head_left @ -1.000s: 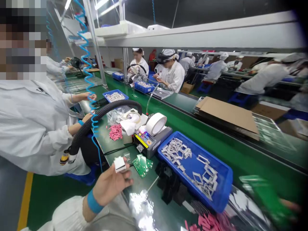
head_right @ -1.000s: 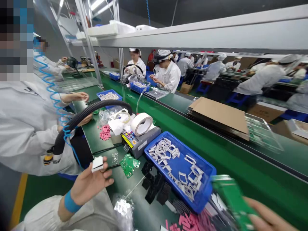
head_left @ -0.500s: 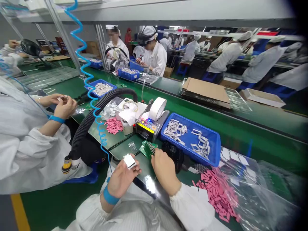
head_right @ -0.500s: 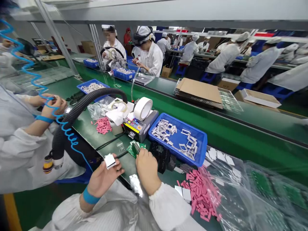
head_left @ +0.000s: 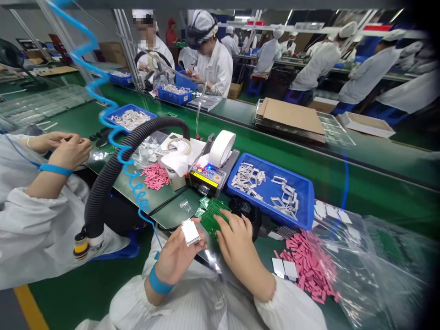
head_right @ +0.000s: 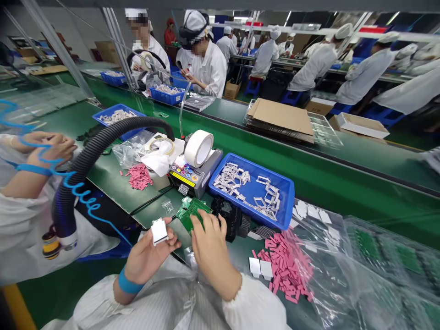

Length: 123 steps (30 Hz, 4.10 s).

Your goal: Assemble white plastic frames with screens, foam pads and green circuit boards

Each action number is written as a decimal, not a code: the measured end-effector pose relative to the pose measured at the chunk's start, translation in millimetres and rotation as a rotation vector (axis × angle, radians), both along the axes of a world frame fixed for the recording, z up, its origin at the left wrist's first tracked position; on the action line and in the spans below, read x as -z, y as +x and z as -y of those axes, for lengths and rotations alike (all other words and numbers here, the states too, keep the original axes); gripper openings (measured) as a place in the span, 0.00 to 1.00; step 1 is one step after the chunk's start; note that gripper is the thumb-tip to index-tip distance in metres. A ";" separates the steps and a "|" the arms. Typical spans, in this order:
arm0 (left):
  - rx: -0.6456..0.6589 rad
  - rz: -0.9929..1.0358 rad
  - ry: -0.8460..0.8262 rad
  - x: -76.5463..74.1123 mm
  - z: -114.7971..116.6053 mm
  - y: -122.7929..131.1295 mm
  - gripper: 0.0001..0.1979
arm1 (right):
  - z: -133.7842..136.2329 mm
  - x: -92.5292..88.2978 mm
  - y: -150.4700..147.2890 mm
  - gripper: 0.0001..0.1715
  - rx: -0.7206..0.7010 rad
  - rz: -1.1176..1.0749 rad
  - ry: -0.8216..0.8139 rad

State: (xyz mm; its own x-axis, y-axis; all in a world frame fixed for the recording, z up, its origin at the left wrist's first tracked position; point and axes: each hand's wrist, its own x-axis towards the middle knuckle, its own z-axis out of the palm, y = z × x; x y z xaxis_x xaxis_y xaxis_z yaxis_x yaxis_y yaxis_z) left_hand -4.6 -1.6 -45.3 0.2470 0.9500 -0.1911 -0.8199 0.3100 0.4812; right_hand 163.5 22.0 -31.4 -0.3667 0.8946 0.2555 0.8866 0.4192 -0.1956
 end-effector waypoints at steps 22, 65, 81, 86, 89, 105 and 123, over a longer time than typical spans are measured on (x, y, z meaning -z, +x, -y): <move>0.370 -0.109 -0.142 -3.3 8.0 40.7 0.19 | 36.6 -7.5 120.5 0.15 0.225 -0.123 -0.025; 0.368 -0.163 -0.012 -27.4 -5.8 45.3 0.20 | 20.1 -73.0 57.4 0.06 -0.275 -0.352 0.041; 0.179 -0.103 -0.155 -27.1 -7.5 38.9 0.16 | 12.8 -38.9 30.8 0.10 -0.247 -0.640 -0.064; 0.147 -0.096 -0.112 -25.0 -7.8 33.2 0.17 | 15.2 -28.9 34.3 0.17 -0.307 -0.762 -0.384; 0.162 -0.108 -0.074 -26.5 -6.6 33.0 0.17 | 16.9 -33.9 30.7 0.24 -0.234 -0.741 -0.267; 0.086 -1.591 1.407 -36.4 -26.7 -18.1 0.23 | 3.5 -49.2 16.1 0.06 -0.214 -0.431 -0.034; -0.687 -0.166 -0.583 42.9 33.9 -152.9 0.18 | -62.6 -10.8 -51.9 0.18 0.596 -1.773 -0.960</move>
